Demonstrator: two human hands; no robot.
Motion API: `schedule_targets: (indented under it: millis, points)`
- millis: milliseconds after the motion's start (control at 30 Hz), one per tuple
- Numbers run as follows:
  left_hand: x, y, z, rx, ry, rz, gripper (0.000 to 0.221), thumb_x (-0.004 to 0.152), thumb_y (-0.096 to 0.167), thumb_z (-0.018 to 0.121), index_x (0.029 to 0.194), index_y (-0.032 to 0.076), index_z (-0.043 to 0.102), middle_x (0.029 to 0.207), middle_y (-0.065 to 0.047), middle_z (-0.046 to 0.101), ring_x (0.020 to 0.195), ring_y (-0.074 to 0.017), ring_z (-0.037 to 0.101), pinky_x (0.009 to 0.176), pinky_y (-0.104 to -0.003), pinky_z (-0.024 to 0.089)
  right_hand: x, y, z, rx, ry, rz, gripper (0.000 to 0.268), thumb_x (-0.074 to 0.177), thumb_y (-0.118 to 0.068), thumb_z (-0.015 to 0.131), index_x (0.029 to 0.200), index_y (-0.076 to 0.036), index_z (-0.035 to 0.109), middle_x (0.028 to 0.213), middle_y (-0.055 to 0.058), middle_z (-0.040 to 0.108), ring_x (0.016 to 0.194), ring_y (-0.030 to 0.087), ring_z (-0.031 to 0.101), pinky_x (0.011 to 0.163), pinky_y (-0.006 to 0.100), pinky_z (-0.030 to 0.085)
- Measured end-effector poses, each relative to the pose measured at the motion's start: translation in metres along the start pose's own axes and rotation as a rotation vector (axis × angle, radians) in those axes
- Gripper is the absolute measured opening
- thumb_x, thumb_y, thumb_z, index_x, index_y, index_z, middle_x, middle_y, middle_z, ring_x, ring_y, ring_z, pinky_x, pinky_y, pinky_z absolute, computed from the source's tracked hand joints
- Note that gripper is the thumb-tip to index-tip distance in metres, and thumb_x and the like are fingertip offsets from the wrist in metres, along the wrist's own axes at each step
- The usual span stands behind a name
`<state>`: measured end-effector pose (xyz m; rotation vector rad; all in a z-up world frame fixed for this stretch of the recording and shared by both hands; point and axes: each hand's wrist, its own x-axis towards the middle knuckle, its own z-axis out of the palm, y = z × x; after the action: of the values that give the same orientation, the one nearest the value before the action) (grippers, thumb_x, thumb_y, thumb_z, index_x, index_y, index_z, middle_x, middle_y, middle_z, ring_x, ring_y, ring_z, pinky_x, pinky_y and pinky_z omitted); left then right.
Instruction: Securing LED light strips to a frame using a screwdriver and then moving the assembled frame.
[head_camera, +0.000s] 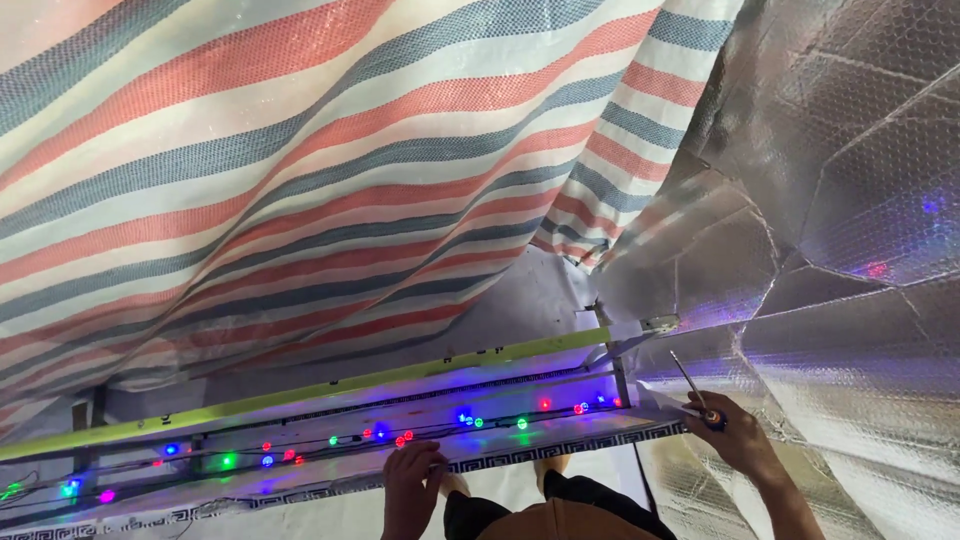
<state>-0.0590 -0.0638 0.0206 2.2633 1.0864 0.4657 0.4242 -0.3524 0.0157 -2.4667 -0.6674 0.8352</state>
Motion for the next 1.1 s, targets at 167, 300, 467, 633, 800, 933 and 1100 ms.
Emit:
schedule_targets:
  millis: [167, 300, 467, 633, 800, 933, 1100]
  points:
    - [0.004, -0.008, 0.004, 0.060, 0.005, 0.036, 0.010, 0.076, 0.020, 0.075, 0.086, 0.019, 0.072, 0.107, 0.010, 0.073, 0.102, -0.0182, 0.061, 0.098, -0.037, 0.040, -0.007, -0.006, 0.005, -0.058, 0.068, -0.087, 0.047, 0.077, -0.029, 0.084, 0.122, -0.017, 0.077, 0.141, -0.001, 0.069, 0.101, 0.022, 0.081, 0.086, 0.033, 0.069]
    - [0.004, -0.017, 0.003, 0.151, 0.010, 0.005, 0.019, 0.078, 0.020, 0.075, 0.096, 0.021, 0.072, 0.116, 0.009, 0.071, 0.111, -0.0178, 0.061, 0.102, -0.039, 0.037, -0.023, -0.036, -0.001, -0.035, 0.273, -0.207, 0.055, 0.073, -0.020, 0.086, 0.123, -0.003, 0.073, 0.139, 0.014, 0.067, 0.098, 0.028, 0.077, 0.082, 0.036, 0.064]
    - [-0.006, -0.052, -0.013, 0.259, 0.174, -0.093, 0.049, 0.079, 0.023, 0.079, 0.126, 0.020, 0.067, 0.132, 0.003, 0.068, 0.127, -0.0214, 0.058, 0.112, -0.045, 0.038, -0.044, -0.073, -0.013, -0.169, 0.514, -0.344, 0.051, 0.072, -0.021, 0.086, 0.119, -0.003, 0.075, 0.135, 0.020, 0.070, 0.106, 0.034, 0.072, 0.087, 0.042, 0.063]
    - [-0.012, -0.079, -0.025, 0.254, 0.214, -0.030, 0.036, 0.073, 0.017, 0.084, 0.107, 0.021, 0.075, 0.126, 0.005, 0.070, 0.124, -0.0208, 0.060, 0.111, -0.047, 0.043, -0.075, -0.113, -0.002, -0.282, 0.620, -0.186, 0.049, 0.085, -0.036, 0.082, 0.122, -0.005, 0.075, 0.081, 0.012, 0.077, 0.057, 0.024, 0.069, 0.055, 0.036, 0.053]
    - [0.059, -0.043, -0.056, 0.185, 0.208, 0.207, 0.033, 0.078, 0.017, 0.077, 0.111, 0.015, 0.072, 0.141, -0.003, 0.062, 0.135, -0.0304, 0.054, 0.111, -0.046, 0.043, -0.101, -0.171, 0.046, -0.026, 0.441, -0.160, 0.055, 0.080, -0.027, 0.083, 0.127, -0.002, 0.070, 0.081, 0.012, 0.080, 0.056, 0.019, 0.074, 0.050, 0.033, 0.058]
    - [0.137, -0.036, -0.045, 0.172, -0.005, 0.359, 0.056, 0.081, 0.009, 0.074, 0.135, 0.006, 0.060, 0.142, -0.011, 0.060, 0.136, -0.0331, 0.054, 0.112, -0.044, 0.044, -0.120, -0.204, 0.089, 0.010, 0.302, -0.035, 0.057, 0.072, -0.025, 0.088, 0.126, -0.018, 0.071, 0.065, 0.005, 0.077, 0.052, 0.016, 0.068, 0.051, 0.033, 0.055]
    - [0.195, -0.052, 0.006, 0.228, -0.345, 0.423, 0.065, 0.088, 0.035, 0.072, 0.145, 0.010, 0.052, 0.147, -0.008, 0.059, 0.129, -0.0340, 0.056, 0.103, -0.047, 0.046, -0.115, -0.236, 0.122, 0.506, 0.216, -0.127, 0.037, 0.076, -0.008, 0.083, 0.112, -0.001, 0.077, 0.063, 0.009, 0.072, 0.049, 0.018, 0.062, 0.049, 0.030, 0.050]
